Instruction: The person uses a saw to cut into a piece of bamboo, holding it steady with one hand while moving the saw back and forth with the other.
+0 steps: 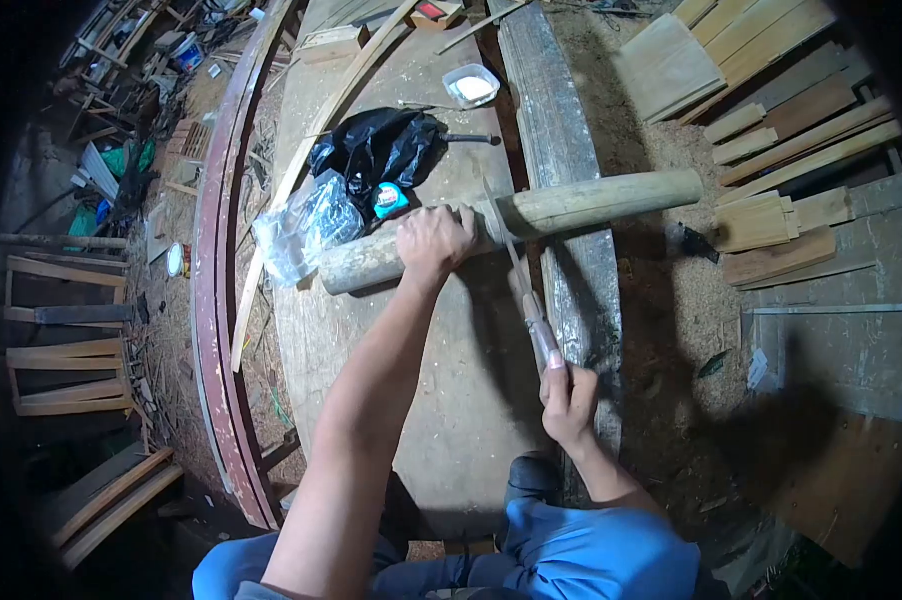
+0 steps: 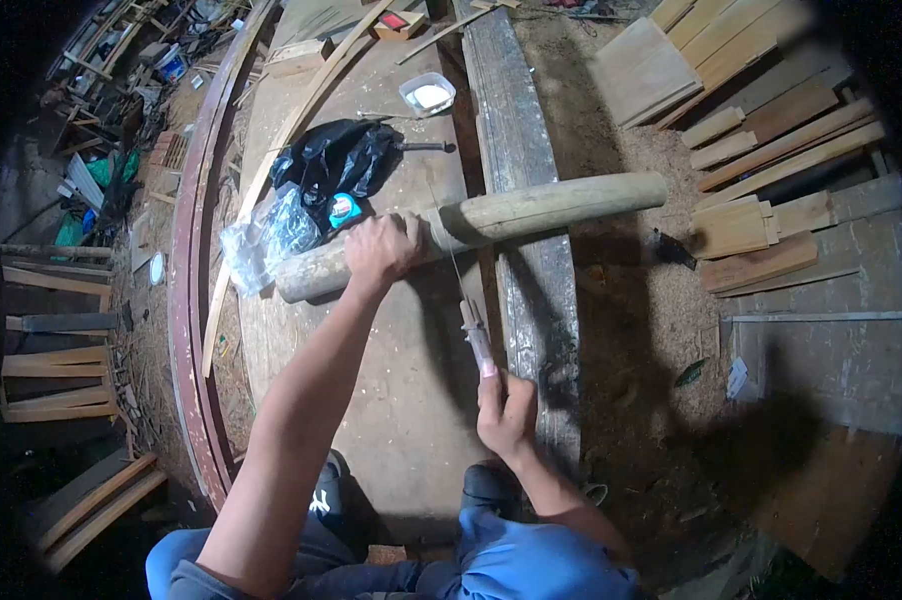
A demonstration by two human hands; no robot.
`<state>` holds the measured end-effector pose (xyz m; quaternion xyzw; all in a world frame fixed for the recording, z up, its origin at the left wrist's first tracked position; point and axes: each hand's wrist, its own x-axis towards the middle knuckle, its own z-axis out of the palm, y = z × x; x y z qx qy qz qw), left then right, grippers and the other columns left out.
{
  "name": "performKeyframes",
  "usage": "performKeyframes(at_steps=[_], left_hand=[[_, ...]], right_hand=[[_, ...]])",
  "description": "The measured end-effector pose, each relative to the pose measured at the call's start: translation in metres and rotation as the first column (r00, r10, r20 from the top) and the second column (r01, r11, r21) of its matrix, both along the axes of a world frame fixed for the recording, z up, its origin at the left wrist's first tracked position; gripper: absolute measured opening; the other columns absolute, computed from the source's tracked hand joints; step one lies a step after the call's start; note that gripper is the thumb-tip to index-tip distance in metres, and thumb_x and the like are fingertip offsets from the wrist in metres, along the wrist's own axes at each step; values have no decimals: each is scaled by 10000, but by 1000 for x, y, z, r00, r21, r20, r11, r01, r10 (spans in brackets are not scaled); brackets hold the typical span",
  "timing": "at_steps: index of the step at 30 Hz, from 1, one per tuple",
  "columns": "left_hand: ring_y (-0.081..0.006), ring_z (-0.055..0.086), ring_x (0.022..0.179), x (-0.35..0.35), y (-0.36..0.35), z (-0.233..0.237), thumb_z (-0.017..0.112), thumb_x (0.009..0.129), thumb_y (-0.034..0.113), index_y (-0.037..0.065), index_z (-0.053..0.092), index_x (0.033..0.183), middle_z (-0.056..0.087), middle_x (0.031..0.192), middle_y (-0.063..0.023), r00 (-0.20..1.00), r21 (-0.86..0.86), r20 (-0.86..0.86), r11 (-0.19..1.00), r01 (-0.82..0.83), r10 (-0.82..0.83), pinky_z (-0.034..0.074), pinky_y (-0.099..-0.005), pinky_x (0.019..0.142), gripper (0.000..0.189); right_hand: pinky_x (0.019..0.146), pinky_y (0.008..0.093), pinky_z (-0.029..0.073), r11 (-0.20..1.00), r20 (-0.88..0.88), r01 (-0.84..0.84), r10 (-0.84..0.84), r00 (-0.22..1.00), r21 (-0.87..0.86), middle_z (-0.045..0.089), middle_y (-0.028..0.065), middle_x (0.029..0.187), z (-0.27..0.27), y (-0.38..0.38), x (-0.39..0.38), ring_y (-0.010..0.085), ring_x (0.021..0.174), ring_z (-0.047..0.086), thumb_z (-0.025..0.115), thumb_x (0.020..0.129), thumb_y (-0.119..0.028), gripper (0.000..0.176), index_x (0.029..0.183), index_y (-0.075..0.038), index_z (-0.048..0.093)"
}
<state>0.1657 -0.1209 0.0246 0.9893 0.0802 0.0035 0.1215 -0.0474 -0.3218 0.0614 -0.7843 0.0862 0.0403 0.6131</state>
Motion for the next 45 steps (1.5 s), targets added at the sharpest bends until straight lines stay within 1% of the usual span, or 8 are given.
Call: performKeyframes(at_steps=[10,12,17,18,26,32,39,45], left_hand=[[-458,737,850,1,4,-4,470,983,496,0,795,874,736,887,-291,998,-10,-47,999,34,-35,587,-509,837,603],[-455,735,839,-10,4,-13,471,989,486,4,788,877,737,880,-283,991,-38,99,995,97,-93,586,-514,826,587],[-437,736,810,-13,0,-10,518,974,434,27,779,855,734,848,-274,999,-57,47,998,18,-15,587,-513,808,499],[-437,736,810,-14,0,-12,518,974,434,27,779,855,734,848,-274,999,-61,45,998,19,-16,587,-513,808,499],[-448,730,753,-14,-2,-5,541,963,415,18,769,757,723,790,-276,995,-60,101,998,23,-17,597,-506,764,503],[-404,735,724,-20,-4,-11,529,961,381,21,776,737,737,792,-250,979,-67,201,997,38,-24,558,-477,895,491],[-399,742,772,-20,-1,-28,529,963,370,29,774,753,751,822,-222,947,-25,315,996,83,-71,553,-472,916,470],[-377,744,805,-18,-3,-7,525,965,348,29,777,771,754,846,-216,992,-88,124,996,20,-9,550,-453,916,451]], right_hand=[[459,315,303,997,108,-6,15,994,-82,461,-17,513,-28,0,1,95,456,434,527,1094,-269,549,589,-58,477],[464,321,308,991,103,118,-125,987,69,474,-7,512,-28,6,27,101,457,444,545,1087,-306,562,590,-49,497],[483,381,300,974,172,36,3,985,-226,456,19,516,-17,38,102,129,485,406,533,1087,-347,570,618,-25,513],[493,419,318,988,147,34,-11,989,-153,427,152,527,-29,38,98,206,483,394,543,1077,-372,571,659,15,519],[446,274,261,995,89,17,-25,996,96,426,-17,554,-19,-5,-5,56,473,379,509,1102,-287,547,608,-71,418],[460,306,294,985,217,58,-22,976,-160,449,-47,518,-32,25,91,85,460,424,516,1095,-411,600,609,-59,498],[470,340,321,997,0,20,-20,1000,79,478,13,502,-31,-9,-8,110,467,481,535,1076,-294,555,589,-29,513],[458,290,274,995,201,43,-23,979,-94,435,-54,520,-32,28,79,63,467,388,515,1103,-389,601,582,-93,469]])
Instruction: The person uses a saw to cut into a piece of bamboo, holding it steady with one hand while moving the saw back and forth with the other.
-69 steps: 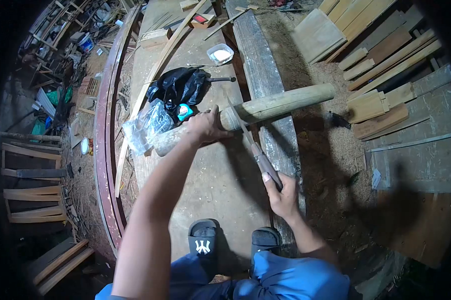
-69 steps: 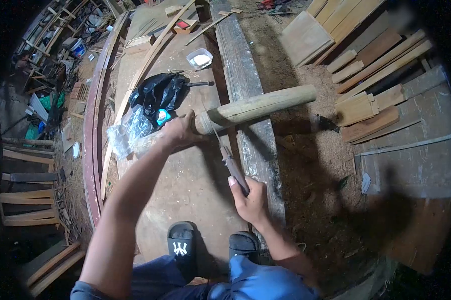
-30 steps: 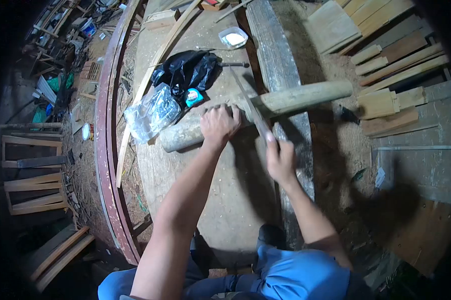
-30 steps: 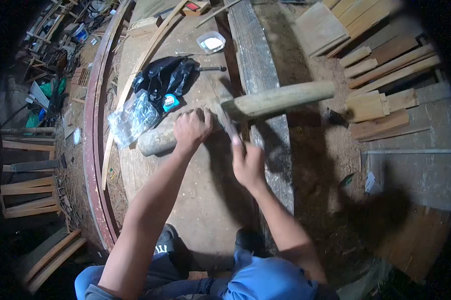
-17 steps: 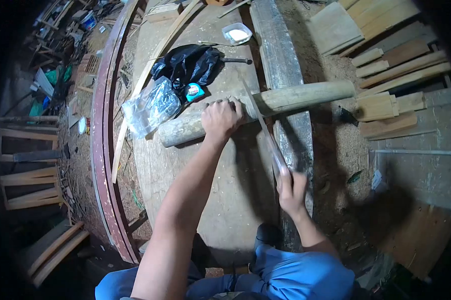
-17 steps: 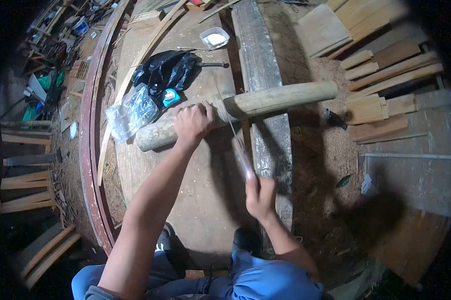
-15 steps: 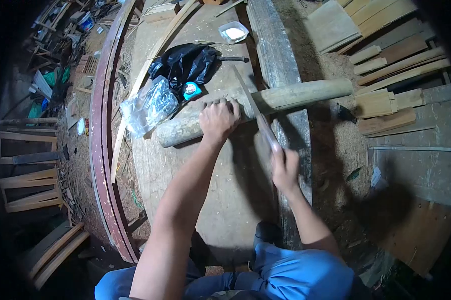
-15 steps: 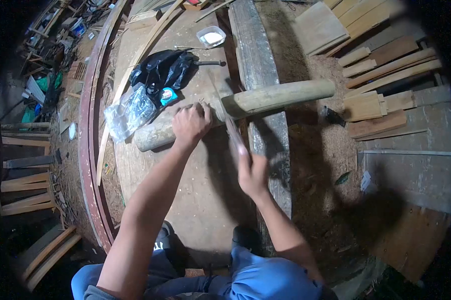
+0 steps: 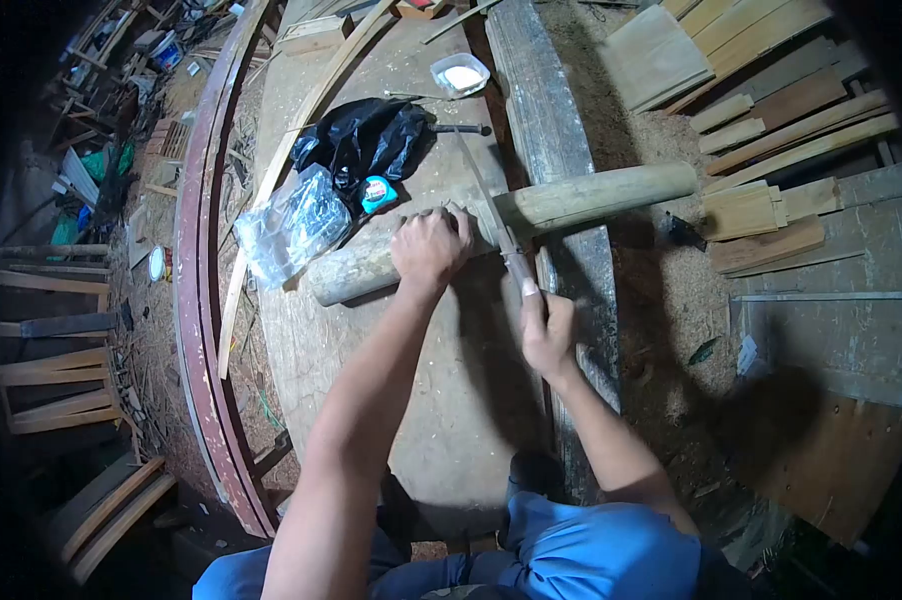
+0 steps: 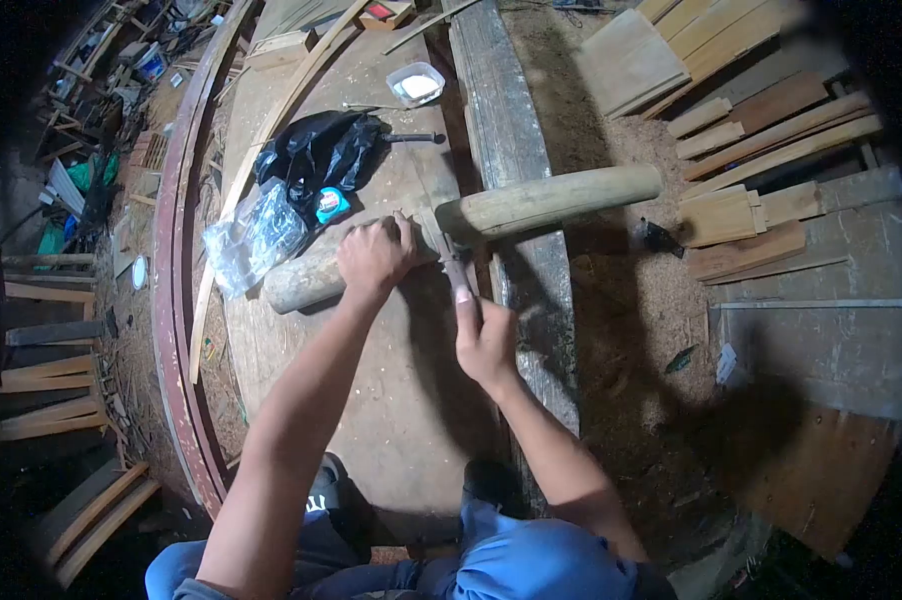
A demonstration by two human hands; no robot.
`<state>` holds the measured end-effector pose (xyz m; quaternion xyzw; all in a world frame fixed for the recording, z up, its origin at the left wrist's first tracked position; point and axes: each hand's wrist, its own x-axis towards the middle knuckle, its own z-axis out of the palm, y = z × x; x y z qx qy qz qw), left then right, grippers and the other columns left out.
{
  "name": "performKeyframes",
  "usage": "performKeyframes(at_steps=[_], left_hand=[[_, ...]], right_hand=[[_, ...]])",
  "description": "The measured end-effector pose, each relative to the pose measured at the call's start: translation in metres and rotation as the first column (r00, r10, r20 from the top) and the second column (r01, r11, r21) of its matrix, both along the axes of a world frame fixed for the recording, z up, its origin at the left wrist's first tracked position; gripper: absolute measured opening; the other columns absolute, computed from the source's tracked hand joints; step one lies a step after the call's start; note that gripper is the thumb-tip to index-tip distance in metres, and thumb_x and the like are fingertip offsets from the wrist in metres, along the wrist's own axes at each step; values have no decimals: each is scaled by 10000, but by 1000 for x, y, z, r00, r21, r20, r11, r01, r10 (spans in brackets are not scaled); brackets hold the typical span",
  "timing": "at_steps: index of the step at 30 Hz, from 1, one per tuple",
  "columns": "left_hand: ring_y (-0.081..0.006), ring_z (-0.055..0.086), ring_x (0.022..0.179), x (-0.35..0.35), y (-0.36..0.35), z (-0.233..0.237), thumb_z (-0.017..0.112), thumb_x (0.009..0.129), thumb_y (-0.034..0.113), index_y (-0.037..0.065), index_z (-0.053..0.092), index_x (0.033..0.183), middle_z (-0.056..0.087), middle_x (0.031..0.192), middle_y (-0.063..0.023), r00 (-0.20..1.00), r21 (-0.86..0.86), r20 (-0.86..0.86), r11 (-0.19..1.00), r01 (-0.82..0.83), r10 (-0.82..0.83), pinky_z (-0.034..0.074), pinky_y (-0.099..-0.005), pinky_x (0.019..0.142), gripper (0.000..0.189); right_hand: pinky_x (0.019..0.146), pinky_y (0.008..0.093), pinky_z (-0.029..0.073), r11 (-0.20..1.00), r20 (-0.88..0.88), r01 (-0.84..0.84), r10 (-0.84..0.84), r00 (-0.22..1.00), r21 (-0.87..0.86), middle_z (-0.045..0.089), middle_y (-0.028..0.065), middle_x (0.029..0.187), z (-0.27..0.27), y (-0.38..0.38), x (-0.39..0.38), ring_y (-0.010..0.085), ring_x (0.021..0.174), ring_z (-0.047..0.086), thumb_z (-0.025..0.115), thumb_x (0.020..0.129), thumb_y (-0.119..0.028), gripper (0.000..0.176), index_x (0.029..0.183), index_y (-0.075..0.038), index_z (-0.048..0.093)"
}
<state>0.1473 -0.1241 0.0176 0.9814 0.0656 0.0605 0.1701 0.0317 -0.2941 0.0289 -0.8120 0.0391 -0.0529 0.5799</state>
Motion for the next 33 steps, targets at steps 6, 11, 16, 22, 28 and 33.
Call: performKeyframes(at_steps=[6,11,16,22,28,33], left_hand=[[-381,742,779,2,2,-13,531,954,332,25,774,771,754,847,-219,995,32,90,999,32,-35,560,-453,887,432],[-370,745,784,-1,1,-14,543,950,312,21,770,781,758,866,-218,993,14,108,999,47,-48,556,-440,906,406],[-388,729,744,1,7,-23,557,968,334,46,758,804,745,835,-211,968,44,228,994,99,-107,570,-464,858,387],[-400,730,755,0,6,-24,557,962,351,46,768,802,754,856,-197,980,17,190,998,63,-65,581,-469,822,404],[-369,744,818,-6,4,-25,560,951,323,31,768,806,756,897,-224,982,-10,177,998,63,-60,564,-457,886,386],[-415,738,900,5,2,1,467,1023,454,15,763,951,747,936,-257,993,64,-58,992,107,-104,557,-480,899,534]], right_hand=[[482,329,326,984,-220,6,34,975,176,485,2,530,-3,-29,-83,106,489,478,528,1074,-265,518,609,-39,503],[448,275,252,988,-120,-15,33,992,152,412,-46,528,2,-26,-58,55,466,375,517,1103,-373,598,583,-92,430],[491,372,283,998,-110,-10,17,994,64,387,-8,543,-1,1,13,97,537,371,524,1093,-363,564,655,-9,478],[478,317,325,986,-168,1,28,985,167,497,-13,532,0,-34,-98,82,499,488,521,1085,-290,547,599,-41,498],[480,378,336,1000,-113,-13,14,993,6,484,41,499,-7,-20,-29,148,467,462,513,1084,-347,568,617,-24,533],[490,376,326,1000,-63,15,-14,998,18,478,26,510,-8,-3,4,146,480,431,505,1090,-346,568,621,-25,519]])
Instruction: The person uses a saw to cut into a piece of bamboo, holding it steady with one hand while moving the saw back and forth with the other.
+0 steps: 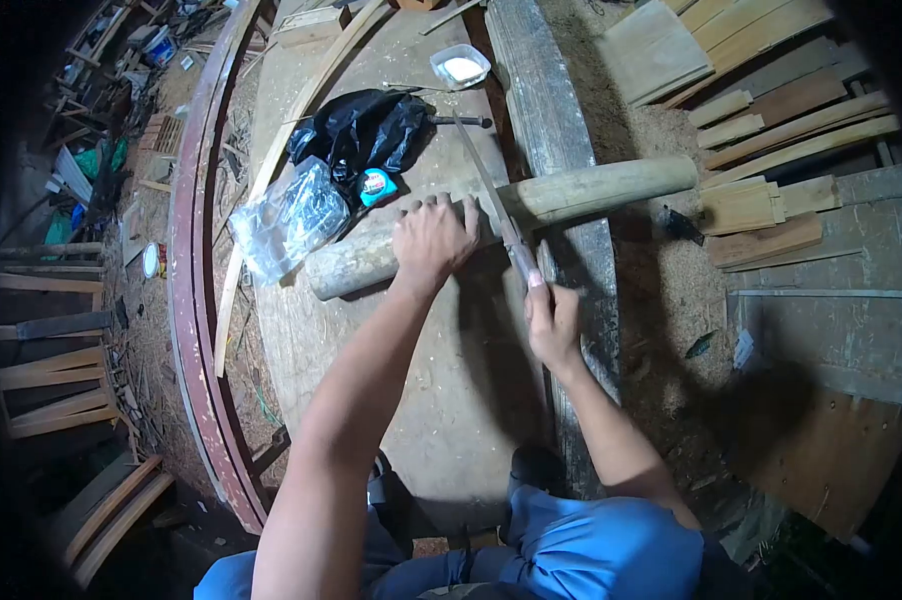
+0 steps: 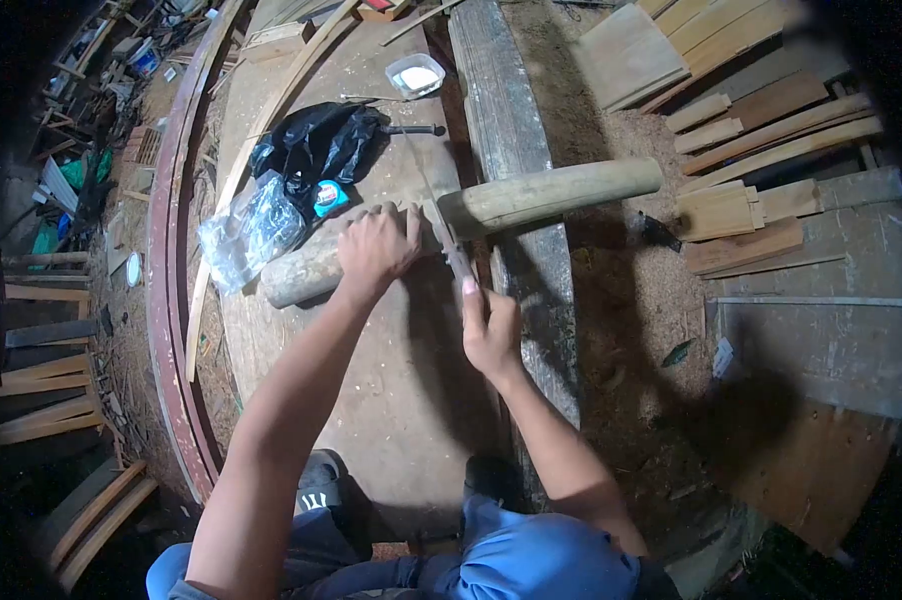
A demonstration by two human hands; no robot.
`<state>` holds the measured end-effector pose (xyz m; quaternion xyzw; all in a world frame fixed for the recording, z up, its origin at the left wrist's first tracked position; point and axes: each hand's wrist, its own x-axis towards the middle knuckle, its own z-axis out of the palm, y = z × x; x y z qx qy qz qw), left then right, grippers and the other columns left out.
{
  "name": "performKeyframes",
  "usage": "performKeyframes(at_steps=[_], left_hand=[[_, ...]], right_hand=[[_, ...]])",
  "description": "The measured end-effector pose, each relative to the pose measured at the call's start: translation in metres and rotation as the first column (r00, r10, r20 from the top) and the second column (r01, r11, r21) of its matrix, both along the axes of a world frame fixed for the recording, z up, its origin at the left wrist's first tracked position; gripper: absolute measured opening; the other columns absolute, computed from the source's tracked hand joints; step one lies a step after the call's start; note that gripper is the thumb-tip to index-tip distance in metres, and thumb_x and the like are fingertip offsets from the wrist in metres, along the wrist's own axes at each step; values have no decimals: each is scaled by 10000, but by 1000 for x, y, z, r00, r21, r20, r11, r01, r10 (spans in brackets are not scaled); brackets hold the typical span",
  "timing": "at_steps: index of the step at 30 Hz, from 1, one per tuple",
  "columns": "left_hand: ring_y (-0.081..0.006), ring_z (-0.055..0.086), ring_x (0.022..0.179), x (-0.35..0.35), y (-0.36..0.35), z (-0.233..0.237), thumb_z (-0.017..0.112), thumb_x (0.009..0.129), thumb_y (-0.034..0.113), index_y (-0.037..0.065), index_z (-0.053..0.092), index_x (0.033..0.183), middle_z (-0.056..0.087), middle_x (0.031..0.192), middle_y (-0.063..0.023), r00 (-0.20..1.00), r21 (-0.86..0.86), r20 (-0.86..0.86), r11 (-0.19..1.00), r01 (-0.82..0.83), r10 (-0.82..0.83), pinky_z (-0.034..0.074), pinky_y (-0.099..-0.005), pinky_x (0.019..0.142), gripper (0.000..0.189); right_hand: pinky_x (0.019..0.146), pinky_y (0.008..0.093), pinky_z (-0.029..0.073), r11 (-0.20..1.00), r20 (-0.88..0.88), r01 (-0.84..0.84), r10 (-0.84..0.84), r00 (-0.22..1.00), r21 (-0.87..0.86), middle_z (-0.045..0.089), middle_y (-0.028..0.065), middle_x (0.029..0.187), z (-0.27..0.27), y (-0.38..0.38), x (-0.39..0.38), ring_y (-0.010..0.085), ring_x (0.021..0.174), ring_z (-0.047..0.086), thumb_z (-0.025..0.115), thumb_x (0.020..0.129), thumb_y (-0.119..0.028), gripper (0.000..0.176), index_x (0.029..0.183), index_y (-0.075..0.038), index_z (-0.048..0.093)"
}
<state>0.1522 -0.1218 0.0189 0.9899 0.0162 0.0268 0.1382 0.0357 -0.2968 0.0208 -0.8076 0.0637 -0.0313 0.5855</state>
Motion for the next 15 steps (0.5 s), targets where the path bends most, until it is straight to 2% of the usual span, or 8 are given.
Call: performKeyframes(at_steps=[1,4,5,7,10,12,14,15], left_hand=[[-432,735,920,-5,-2,-9,442,1038,488,-8,756,965,747,973,-270,995,24,90,999,29,-31,545,-500,925,592],[-431,735,942,-11,1,-21,446,1037,482,-8,758,983,746,1007,-274,979,91,187,994,62,-78,545,-497,933,584],[-428,739,927,-5,0,-4,457,1033,471,-10,763,948,746,981,-275,1000,-6,21,1000,17,-17,550,-496,927,577],[-426,741,908,-6,0,-4,462,1030,461,-12,763,918,746,956,-273,1000,-41,6,999,-6,7,559,-495,908,571],[-426,744,845,0,0,1,476,1024,429,-8,765,828,741,887,-273,996,-40,91,999,12,-8,585,-499,836,558],[-434,744,848,4,1,7,470,1024,418,-8,768,824,737,898,-285,997,-55,-78,998,-21,17,591,-502,817,557],[-445,742,836,8,2,3,457,1026,422,-6,772,826,736,892,-286,996,-46,-84,999,-1,-3,595,-511,804,568],[-449,740,838,7,2,4,447,1028,428,-4,774,835,737,894,-284,997,-38,-74,999,-3,0,594,-514,808,575]], right_hand=[[491,364,322,999,-30,-10,11,999,47,474,13,518,4,-4,-10,135,482,434,504,1092,-342,570,614,-31,504],[489,328,310,989,-107,-42,58,993,141,465,-15,539,6,-18,-59,104,492,447,504,1096,-336,582,592,-47,464],[488,323,311,981,-127,-32,57,990,190,462,-10,535,5,-23,-78,101,491,449,505,1096,-328,583,587,-48,461],[483,320,313,975,-192,18,25,981,220,463,3,527,12,-30,-94,108,482,449,515,1091,-294,576,578,-40,457],[486,334,336,997,-116,-37,45,992,74,500,23,525,16,-34,-81,130,486,496,520,1083,-276,549,600,-16,506],[484,345,342,996,-123,-11,21,992,86,502,27,522,12,-25,-74,134,481,502,530,1076,-293,545,612,-8,526],[458,282,262,990,-102,7,8,995,144,448,-9,541,3,-21,-73,71,463,403,498,1109,-312,565,603,-65,450],[457,290,268,991,-113,-9,25,993,137,444,-12,537,12,-20,-70,72,465,406,508,1104,-330,572,596,-72,449]])
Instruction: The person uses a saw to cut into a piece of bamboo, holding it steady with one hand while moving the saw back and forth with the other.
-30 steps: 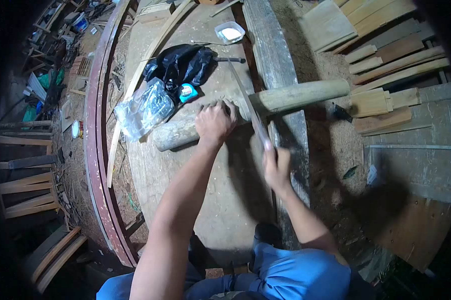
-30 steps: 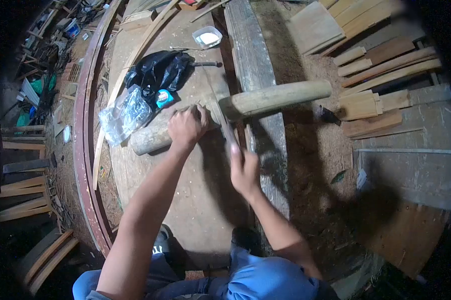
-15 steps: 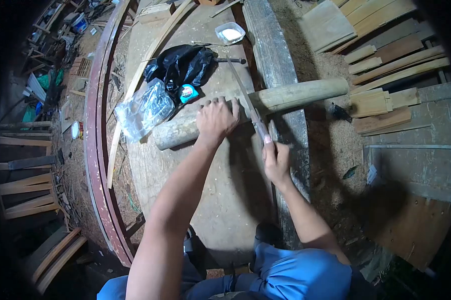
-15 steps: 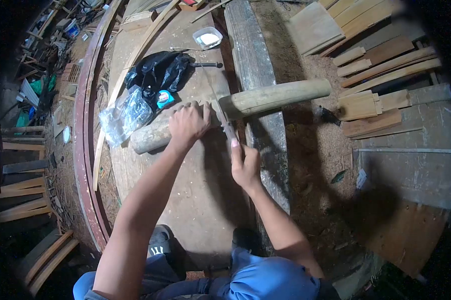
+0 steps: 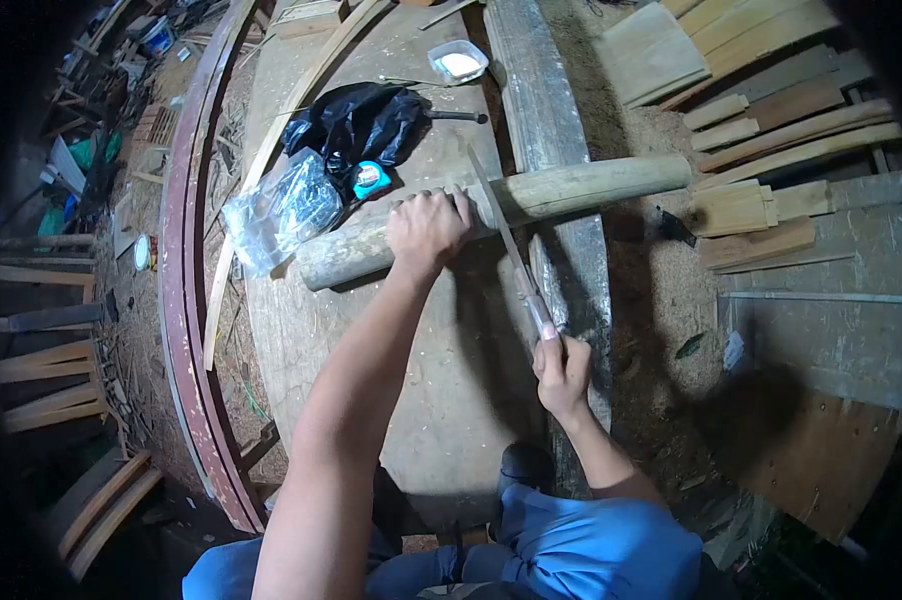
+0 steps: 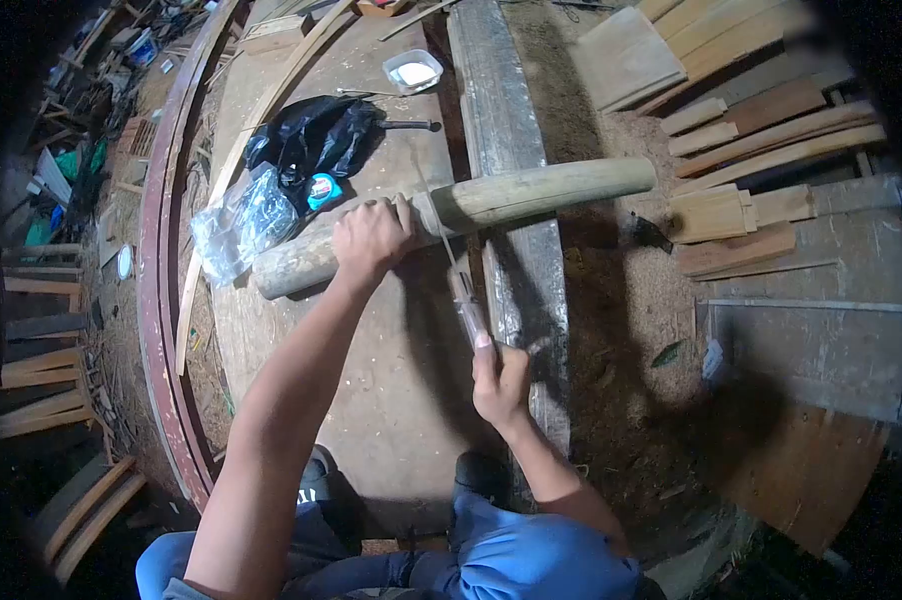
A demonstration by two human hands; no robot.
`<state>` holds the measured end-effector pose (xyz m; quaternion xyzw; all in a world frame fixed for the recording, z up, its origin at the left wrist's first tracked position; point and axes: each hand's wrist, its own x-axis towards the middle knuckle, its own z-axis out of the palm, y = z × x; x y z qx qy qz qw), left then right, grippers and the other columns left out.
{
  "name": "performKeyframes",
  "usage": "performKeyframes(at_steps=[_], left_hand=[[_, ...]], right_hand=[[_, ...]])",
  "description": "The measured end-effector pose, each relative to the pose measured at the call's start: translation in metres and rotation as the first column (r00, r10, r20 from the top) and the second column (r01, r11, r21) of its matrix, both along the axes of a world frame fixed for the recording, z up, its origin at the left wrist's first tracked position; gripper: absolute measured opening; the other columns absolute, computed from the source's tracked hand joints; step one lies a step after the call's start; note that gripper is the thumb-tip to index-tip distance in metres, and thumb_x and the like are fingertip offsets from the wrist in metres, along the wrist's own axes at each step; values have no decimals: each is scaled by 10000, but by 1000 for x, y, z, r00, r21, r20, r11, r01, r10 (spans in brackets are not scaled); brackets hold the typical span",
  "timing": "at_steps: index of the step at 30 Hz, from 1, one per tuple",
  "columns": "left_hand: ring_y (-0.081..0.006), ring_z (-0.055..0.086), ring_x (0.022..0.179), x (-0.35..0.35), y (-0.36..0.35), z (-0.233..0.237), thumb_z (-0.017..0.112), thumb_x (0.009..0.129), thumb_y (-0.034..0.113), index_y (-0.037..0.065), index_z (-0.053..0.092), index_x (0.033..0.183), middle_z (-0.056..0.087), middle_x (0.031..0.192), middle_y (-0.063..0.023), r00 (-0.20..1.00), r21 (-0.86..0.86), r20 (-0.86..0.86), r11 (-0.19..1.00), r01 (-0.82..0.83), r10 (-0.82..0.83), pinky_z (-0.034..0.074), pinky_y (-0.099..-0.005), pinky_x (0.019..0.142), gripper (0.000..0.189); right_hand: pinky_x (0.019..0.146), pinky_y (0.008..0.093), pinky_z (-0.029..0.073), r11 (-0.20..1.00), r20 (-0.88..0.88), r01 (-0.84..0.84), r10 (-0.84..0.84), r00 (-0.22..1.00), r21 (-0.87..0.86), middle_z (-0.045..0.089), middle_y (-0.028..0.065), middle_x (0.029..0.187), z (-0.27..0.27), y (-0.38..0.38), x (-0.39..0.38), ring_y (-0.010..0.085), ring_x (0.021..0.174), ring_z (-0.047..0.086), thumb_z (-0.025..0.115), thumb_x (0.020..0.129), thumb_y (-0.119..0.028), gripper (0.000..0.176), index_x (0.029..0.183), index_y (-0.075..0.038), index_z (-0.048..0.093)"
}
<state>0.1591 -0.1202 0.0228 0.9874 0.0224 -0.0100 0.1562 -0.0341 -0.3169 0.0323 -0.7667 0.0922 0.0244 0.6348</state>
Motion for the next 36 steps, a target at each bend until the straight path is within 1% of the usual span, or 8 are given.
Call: performKeyframes(at_steps=[10,11,13,14,17,21,27,36], left_hand=[[-459,736,825,-9,-4,-11,482,999,406,22,761,834,741,890,-269,999,7,46,1000,-28,27,599,-514,793,502],[-459,736,825,-11,-5,-10,482,999,406,22,761,834,741,890,-269,998,9,47,1000,-30,29,599,-514,793,502],[-434,745,827,-15,-5,-16,482,976,376,7,780,851,751,901,-262,988,3,156,1000,14,-14,557,-507,934,491],[-432,744,801,-16,-5,-30,486,973,385,8,776,815,748,877,-261,924,3,381,1000,26,-26,593,-503,821,501],[-458,729,761,-5,0,-2,498,989,384,9,767,827,729,845,-283,1000,-9,-7,1000,1,-1,602,-511,735,489],[-464,725,737,-13,-5,-22,497,994,381,14,761,774,725,795,-270,967,0,255,1000,-24,23,603,-511,720,504],[-445,727,771,-17,-5,-18,518,991,372,43,763,868,739,844,-237,992,12,124,1000,-20,18,594,-524,755,429],[-445,732,794,-9,0,-30,501,999,382,35,761,871,745,889,-245,959,18,283,1000,7,-12,592,-517,765,452]], right_hand=[[458,315,255,972,131,-30,63,989,-235,443,-44,504,-3,17,80,75,469,390,512,1104,-373,615,576,-61,472],[489,392,303,977,78,-7,25,997,-214,377,73,519,-5,20,80,134,504,387,546,1069,-359,566,648,17,504],[492,387,306,998,39,1,2,999,-56,408,58,518,-2,14,64,132,501,392,540,1072,-354,556,659,17,518],[489,375,309,999,48,17,-15,999,-38,440,34,518,-1,12,53,128,494,408,534,1077,-347,555,653,12,526],[480,332,336,999,-48,16,-14,999,36,481,8,518,-3,-9,-7,105,476,471,524,1083,-285,547,601,-27,511],[470,333,318,1000,-75,-2,2,997,-9,485,2,494,13,-25,-16,107,468,481,545,1074,-303,571,575,-28,512],[471,320,320,985,71,-20,33,997,-171,488,-23,524,-3,11,63,87,483,449,541,1091,-352,576,605,-44,527],[483,368,307,992,15,-25,27,1000,-121,425,67,505,8,-19,-6,134,481,409,555,1058,-243,514,614,9,494]])
